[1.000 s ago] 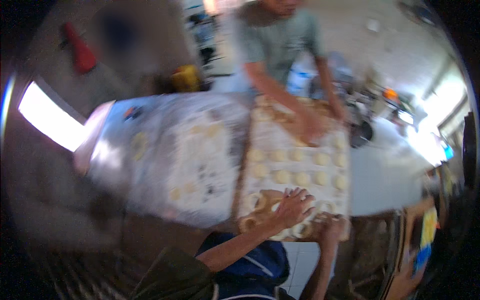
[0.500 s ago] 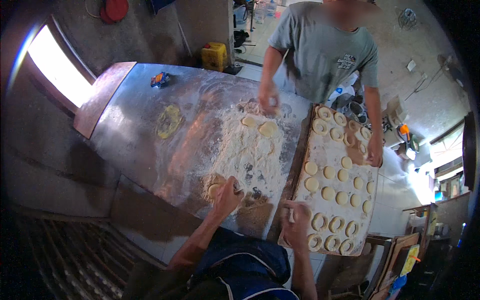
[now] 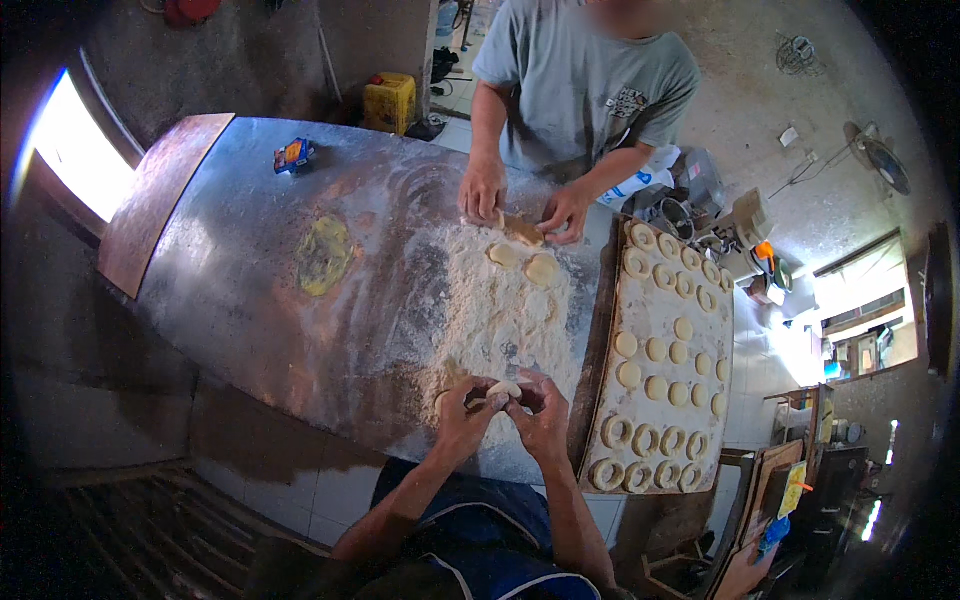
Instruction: The person shapes small dough pieces into ring shapes by hand and places them on a wooden board. Another person works alongside, performing the same task. The shaped dough pieces are arranged in rows on the board.
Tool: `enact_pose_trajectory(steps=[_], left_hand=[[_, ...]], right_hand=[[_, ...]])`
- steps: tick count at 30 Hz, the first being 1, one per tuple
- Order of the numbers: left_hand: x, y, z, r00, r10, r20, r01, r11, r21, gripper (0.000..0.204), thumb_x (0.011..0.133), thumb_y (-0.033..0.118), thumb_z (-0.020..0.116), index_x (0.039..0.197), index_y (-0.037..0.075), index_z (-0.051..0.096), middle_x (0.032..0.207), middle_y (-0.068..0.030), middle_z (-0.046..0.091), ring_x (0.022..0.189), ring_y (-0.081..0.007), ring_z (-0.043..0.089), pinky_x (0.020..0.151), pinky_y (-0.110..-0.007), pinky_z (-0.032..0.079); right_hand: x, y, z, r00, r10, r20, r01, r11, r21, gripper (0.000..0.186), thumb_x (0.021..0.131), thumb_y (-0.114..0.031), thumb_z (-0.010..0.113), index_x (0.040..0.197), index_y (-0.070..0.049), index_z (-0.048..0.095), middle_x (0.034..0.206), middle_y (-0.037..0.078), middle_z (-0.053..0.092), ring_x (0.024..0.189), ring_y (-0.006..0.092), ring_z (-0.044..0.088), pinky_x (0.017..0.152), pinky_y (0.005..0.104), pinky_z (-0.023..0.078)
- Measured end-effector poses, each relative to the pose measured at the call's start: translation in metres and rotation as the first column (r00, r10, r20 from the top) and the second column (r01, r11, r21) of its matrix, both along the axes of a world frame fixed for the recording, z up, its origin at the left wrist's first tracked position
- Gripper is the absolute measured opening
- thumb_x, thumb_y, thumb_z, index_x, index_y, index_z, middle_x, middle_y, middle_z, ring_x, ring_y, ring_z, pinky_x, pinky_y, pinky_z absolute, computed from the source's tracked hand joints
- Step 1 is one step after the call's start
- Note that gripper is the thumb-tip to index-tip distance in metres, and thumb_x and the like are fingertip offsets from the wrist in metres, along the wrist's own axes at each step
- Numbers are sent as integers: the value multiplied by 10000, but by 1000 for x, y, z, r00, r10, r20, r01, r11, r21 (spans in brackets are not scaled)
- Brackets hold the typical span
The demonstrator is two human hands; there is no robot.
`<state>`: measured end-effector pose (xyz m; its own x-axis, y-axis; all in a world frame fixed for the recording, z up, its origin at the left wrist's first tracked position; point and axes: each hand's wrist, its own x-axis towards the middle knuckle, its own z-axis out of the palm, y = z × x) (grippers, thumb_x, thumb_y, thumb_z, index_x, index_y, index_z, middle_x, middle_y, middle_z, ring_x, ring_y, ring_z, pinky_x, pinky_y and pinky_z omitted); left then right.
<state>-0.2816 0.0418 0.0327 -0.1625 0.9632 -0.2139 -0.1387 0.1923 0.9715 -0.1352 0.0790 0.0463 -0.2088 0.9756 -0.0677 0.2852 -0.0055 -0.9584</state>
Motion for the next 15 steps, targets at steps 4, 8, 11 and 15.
enact_pose_trajectory(steps=[4, 8, 11, 15], left_hand=[[12, 1, -6, 916, 115, 385, -146, 988, 52, 342, 927, 50, 650, 1216, 43, 466, 1019, -73, 648, 922, -152, 639, 794, -287, 527], [2, 2, 3, 664, -48, 746, 138, 989, -59, 385, 873, -38, 631, 1178, 93, 436, 1016, -60, 601, 876, -140, 601, 736, -295, 511], [12, 4, -16, 795, -214, 567, 152, 976, 156, 387, 816, -33, 605, 1137, 105, 439, 961, -40, 555, 828, -139, 574, 668, -290, 486], [39, 14, -34, 526, -137, 839, 2, 987, 160, 236, 861, 162, 519, 1069, 113, 419, 848, -24, 514, 755, -128, 582, 592, -263, 449]], right_hand=[[-1, 2, 22, 975, 127, 180, -121, 992, -46, 623, 864, -140, 728, 1390, -10, 421, 925, 85, 669, 878, 202, 660, 783, 358, 534], [9, 1, 22, 868, 33, -495, -197, 939, -282, 544, 932, -239, 632, 1362, 21, 423, 960, 106, 651, 752, 170, 610, 704, 326, 510], [11, 4, 25, 874, -251, -417, -1, 856, -516, 491, 978, -380, 527, 1247, 31, 526, 964, 128, 643, 779, 189, 617, 743, 337, 508], [16, 0, 18, 924, -362, -122, 278, 857, -433, 605, 1020, -467, 373, 845, 50, 634, 850, 152, 638, 782, 268, 617, 730, 389, 494]])
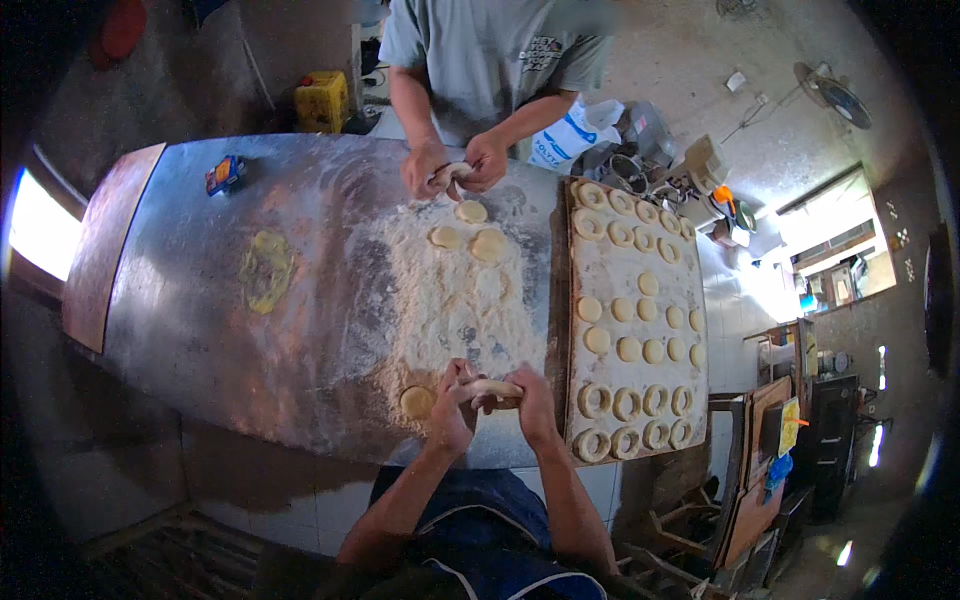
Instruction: The person shapes small dough pieces into ring shapes by hand and places them on a wooden board. Another person works alongside, performing the same task. The shaped dough pieces are arranged in rows on the board.
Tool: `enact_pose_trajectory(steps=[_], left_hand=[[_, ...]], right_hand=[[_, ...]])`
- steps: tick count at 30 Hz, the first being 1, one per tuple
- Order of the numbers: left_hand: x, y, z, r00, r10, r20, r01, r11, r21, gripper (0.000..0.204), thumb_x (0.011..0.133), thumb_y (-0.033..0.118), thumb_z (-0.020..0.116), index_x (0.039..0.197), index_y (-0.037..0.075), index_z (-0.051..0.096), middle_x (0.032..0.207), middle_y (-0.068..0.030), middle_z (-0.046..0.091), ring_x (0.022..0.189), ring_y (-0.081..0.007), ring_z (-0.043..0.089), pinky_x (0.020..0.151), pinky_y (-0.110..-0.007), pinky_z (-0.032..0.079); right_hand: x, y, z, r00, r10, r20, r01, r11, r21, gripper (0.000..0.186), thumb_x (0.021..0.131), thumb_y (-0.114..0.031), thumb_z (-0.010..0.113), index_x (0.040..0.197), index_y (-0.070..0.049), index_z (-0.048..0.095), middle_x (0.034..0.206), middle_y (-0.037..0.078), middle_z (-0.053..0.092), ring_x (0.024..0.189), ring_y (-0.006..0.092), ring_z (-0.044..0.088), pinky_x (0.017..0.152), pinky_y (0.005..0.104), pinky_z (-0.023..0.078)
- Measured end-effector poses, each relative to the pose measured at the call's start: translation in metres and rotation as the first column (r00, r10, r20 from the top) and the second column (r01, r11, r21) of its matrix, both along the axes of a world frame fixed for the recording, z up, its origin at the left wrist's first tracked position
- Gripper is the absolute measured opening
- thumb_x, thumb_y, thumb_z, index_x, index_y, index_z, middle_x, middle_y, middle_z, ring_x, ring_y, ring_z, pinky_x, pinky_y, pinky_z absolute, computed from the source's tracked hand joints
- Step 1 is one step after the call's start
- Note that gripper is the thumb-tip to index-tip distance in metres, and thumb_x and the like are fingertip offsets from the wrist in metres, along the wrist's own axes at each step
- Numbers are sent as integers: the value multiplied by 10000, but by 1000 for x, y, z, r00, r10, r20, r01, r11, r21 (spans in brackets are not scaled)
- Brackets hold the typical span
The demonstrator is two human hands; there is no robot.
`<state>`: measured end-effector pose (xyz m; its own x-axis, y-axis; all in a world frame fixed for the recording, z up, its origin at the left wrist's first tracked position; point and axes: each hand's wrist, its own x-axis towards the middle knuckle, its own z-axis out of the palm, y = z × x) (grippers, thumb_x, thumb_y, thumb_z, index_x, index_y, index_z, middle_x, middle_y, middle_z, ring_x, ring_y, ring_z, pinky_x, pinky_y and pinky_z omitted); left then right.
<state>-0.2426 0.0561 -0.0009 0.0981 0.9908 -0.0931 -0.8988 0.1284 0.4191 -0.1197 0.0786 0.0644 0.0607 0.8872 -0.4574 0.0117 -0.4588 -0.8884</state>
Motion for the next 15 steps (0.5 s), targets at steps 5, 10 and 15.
enact_pose_trajectory(steps=[5, 10, 15], left_hand=[[25, 10, 38, 343, 129, -930, 99, 980, 172, 271, 963, 319, 479, 987, 52, 444, 810, -77, 562, 696, -144, 554, 623, -354, 458], [86, 19, 9, 854, 35, -519, -116, 985, -124, 326, 997, 327, 420, 853, 36, 449, 712, -82, 472, 683, -184, 531, 626, -371, 427], [145, 23, 8, 307, 157, -939, 80, 979, 190, 284, 989, 328, 406, 835, 97, 468, 754, 3, 447, 711, -136, 511, 624, -328, 401]], right_hand=[[53, -6, -58, 932, 198, 304, -277, 930, 243, 636, 1033, -463, 316, 744, 16, 618, 776, 149, 607, 688, 336, 546, 697, 449, 458], [61, -14, 7, 982, -159, 100, 138, 973, 187, 480, 1038, -399, 420, 911, -4, 661, 762, 188, 593, 626, 341, 486, 656, 490, 446], [124, -17, 2, 919, -121, 375, 4, 955, 297, 601, 1029, -421, 406, 694, 57, 553, 558, 142, 486, 569, 208, 472, 576, 458, 399]])
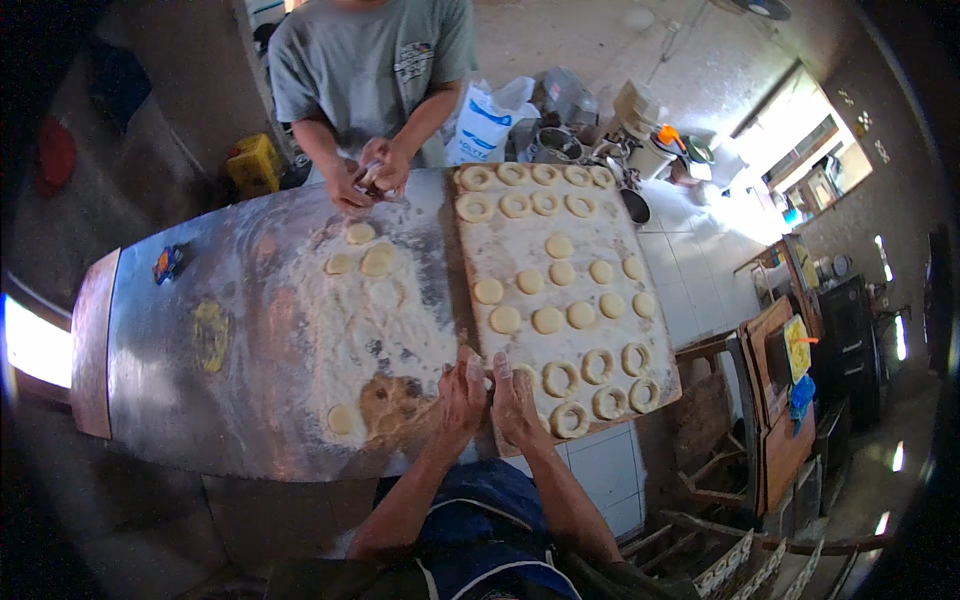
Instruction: The person shapes small dough pieces into ring shapes by hand and places them on a wooden board. Another person works alongside, performing the same task. The shaped dough pieces are arranged in rows on the board.
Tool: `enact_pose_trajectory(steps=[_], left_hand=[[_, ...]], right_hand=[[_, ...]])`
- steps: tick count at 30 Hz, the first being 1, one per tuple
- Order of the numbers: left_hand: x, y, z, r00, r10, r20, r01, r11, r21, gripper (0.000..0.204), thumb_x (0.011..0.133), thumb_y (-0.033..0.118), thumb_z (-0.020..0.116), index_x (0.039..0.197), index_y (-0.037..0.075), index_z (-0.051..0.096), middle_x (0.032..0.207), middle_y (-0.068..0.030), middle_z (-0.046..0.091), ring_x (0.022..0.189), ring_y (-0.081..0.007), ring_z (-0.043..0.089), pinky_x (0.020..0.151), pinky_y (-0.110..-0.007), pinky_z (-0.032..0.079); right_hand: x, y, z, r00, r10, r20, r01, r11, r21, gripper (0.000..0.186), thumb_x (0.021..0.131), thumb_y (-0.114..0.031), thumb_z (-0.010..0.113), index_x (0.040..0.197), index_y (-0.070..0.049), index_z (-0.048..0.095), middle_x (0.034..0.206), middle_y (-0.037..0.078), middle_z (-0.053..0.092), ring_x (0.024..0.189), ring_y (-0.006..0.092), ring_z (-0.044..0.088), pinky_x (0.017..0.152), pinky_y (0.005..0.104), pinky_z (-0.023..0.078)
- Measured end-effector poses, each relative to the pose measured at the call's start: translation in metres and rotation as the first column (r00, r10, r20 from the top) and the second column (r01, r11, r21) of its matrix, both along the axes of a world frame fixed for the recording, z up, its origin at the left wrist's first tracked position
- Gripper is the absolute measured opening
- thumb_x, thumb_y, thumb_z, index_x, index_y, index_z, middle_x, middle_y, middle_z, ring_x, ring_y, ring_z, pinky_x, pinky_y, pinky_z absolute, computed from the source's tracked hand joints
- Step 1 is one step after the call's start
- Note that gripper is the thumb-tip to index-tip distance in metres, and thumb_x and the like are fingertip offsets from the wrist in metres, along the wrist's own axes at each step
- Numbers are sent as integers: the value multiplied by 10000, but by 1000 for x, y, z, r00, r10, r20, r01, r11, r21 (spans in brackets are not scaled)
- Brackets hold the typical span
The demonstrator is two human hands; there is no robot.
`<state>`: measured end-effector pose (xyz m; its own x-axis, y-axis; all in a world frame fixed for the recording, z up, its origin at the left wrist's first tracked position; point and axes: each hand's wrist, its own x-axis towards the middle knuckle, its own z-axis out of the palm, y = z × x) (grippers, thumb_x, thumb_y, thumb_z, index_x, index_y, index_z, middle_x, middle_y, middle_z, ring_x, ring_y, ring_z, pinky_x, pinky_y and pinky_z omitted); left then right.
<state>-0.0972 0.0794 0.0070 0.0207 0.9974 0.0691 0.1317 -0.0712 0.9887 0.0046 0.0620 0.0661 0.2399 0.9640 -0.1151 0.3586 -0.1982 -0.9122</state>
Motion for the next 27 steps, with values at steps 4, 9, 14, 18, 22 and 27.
enact_pose_trajectory(steps=[4, 9, 14, 18, 22, 27], left_hand=[[66, 2, -2, 670, 147, 728, 182, 918, -353, 268, 974, 302, 398, 834, 90, 482, 779, 15, 464, 739, -135, 505, 653, -334, 406], [137, -8, 20, 981, -171, -91, 186, 963, 195, 347, 991, 343, 359, 780, 80, 442, 748, -20, 461, 693, -137, 451, 627, -322, 390], [228, -17, 43, 828, -484, 282, 507, 862, -9, 412, 989, 391, 388, 787, 45, 486, 712, -62, 479, 668, -174, 481, 593, -339, 400], [287, -28, 6, 887, -450, 108, 453, 892, -1, 400, 998, 356, 421, 860, 3, 549, 762, -96, 523, 706, -224, 508, 655, -385, 426], [343, -22, 54, 860, -510, -11, 497, 843, -204, 373, 1025, 331, 424, 1099, -23, 515, 894, -182, 610, 887, -317, 598, 775, -446, 508], [373, -24, 48, 500, -308, -810, 575, 817, 44, 190, 909, 159, 515, 983, 18, 618, 995, -193, 650, 1005, -394, 595, 850, -514, 469]], right_hand=[[56, -14, 14, 981, -148, -121, 161, 981, 105, 536, 1017, -338, 442, 701, 76, 574, 638, 263, 598, 579, 430, 558, 549, 530, 390], [142, -35, 17, 999, -49, -21, 51, 987, 150, 602, 1022, -409, 403, 657, 56, 515, 499, 152, 407, 482, 233, 393, 511, 438, 340], [216, -74, -6, 964, -262, -51, 264, 904, 337, 535, 1026, -380, 415, 707, 22, 562, 599, 100, 531, 556, 177, 486, 524, 359, 383], [282, -104, -13, 924, -228, -308, 335, 870, 361, 416, 1007, -380, 483, 907, -2, 624, 856, 60, 624, 712, 153, 554, 645, 336, 460], [329, -118, 35, 918, -384, -100, 395, 904, 163, 289, 837, -163, 695, 1024, 46, 624, 896, 174, 667, 807, 256, 650, 738, 381, 522], [358, -147, -17, 780, -446, 439, 506, 862, -23, 588, 800, -158, 740, 1291, 13, 467, 1053, 249, 613, 953, 343, 649, 766, 447, 531]])
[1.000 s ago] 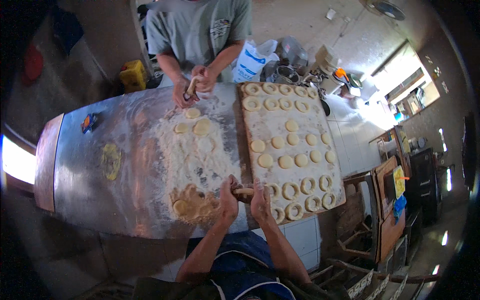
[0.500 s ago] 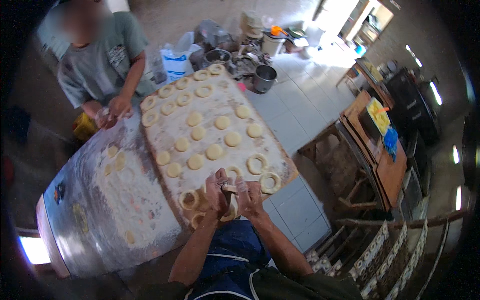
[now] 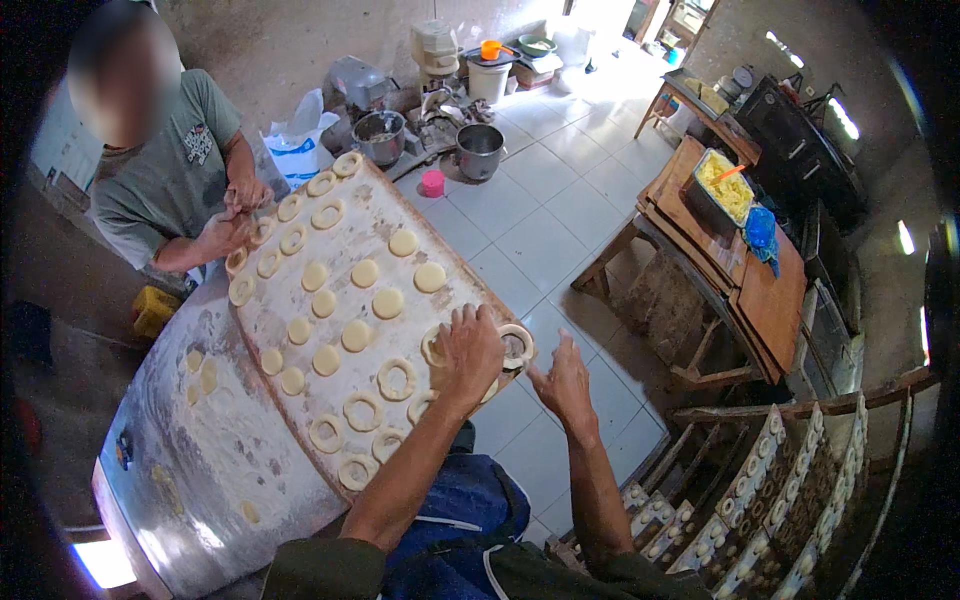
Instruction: The person shapes small dough pieces into ring shapes by hand and places them on a wooden board. Another person works alongside, performing the same task. The shaped dough pieces are arranged in rows on the board.
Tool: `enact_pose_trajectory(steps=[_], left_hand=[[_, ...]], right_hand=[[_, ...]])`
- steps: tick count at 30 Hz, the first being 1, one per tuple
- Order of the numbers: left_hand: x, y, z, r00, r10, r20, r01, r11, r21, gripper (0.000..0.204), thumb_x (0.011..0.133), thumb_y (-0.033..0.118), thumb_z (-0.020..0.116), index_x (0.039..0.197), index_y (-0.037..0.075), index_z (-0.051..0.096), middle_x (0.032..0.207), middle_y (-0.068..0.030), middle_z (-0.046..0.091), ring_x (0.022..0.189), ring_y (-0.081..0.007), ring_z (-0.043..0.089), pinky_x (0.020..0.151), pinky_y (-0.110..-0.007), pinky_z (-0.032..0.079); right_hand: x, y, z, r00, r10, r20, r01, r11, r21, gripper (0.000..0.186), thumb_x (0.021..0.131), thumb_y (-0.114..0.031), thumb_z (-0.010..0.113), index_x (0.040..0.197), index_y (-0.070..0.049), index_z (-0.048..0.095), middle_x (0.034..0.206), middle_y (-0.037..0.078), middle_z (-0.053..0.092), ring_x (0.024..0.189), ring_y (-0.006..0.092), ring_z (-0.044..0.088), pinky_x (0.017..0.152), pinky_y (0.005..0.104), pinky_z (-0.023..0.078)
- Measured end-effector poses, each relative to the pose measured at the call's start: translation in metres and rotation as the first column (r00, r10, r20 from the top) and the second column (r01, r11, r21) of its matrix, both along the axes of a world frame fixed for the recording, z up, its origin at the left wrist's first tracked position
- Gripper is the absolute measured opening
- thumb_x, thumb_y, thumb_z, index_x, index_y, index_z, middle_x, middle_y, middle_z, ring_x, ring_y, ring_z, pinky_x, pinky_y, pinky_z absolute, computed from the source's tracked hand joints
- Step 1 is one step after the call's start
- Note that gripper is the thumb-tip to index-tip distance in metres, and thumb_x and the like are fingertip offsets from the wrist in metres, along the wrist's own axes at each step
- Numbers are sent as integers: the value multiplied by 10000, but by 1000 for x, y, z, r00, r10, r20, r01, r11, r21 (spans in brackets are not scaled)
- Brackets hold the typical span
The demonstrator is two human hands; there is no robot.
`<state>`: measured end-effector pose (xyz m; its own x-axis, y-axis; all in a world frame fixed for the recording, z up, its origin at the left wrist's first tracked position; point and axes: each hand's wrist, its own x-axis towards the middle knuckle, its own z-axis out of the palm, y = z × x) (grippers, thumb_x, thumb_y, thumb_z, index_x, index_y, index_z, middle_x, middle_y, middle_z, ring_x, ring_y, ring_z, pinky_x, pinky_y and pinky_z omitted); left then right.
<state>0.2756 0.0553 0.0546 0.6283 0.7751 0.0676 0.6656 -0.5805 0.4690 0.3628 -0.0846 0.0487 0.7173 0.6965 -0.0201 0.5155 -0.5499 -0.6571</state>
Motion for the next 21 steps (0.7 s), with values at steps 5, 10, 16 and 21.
enact_pose_trajectory(steps=[5, 10, 16, 21], left_hand=[[-4, 11, -14, 972, -235, 20, 232, 968, 100, 260, 872, 260, 617, 1014, 45, 656, 1012, -171, 649, 994, -355, 599, 872, -499, 470], [-17, 9, -13, 980, -178, 84, 165, 976, 145, 321, 836, 322, 680, 1055, 89, 653, 997, -120, 635, 995, -322, 595, 853, -461, 469], [-165, -15, 23, 954, 61, 293, -81, 995, 56, 295, 826, 276, 680, 1064, 107, 634, 985, -114, 625, 986, -329, 597, 877, -460, 458], [-383, -41, -16, 700, 663, 266, -702, 707, 84, 233, 827, 190, 690, 1032, 88, 649, 1072, -126, 636, 1035, -346, 583, 921, -485, 420]], right_hand=[[4, -4, -4, 996, -38, -76, 42, 998, 50, 532, 822, -174, 738, 1263, 6, 501, 988, 181, 607, 824, 293, 628, 722, 424, 523], [4, 28, -10, 1000, 28, 6, -29, 988, 151, 436, 831, -207, 733, 1189, -15, 575, 988, 161, 618, 819, 293, 621, 729, 416, 513], [31, 33, -51, 960, 244, 137, -272, 928, 256, 361, 800, -117, 693, 1147, -35, 635, 1038, 127, 631, 982, 283, 622, 857, 401, 506], [7, 25, -39, 980, 97, 176, -140, 959, 247, 463, 970, -236, 622, 1324, 30, 489, 1236, 181, 524, 1174, 279, 510, 954, 418, 481]])
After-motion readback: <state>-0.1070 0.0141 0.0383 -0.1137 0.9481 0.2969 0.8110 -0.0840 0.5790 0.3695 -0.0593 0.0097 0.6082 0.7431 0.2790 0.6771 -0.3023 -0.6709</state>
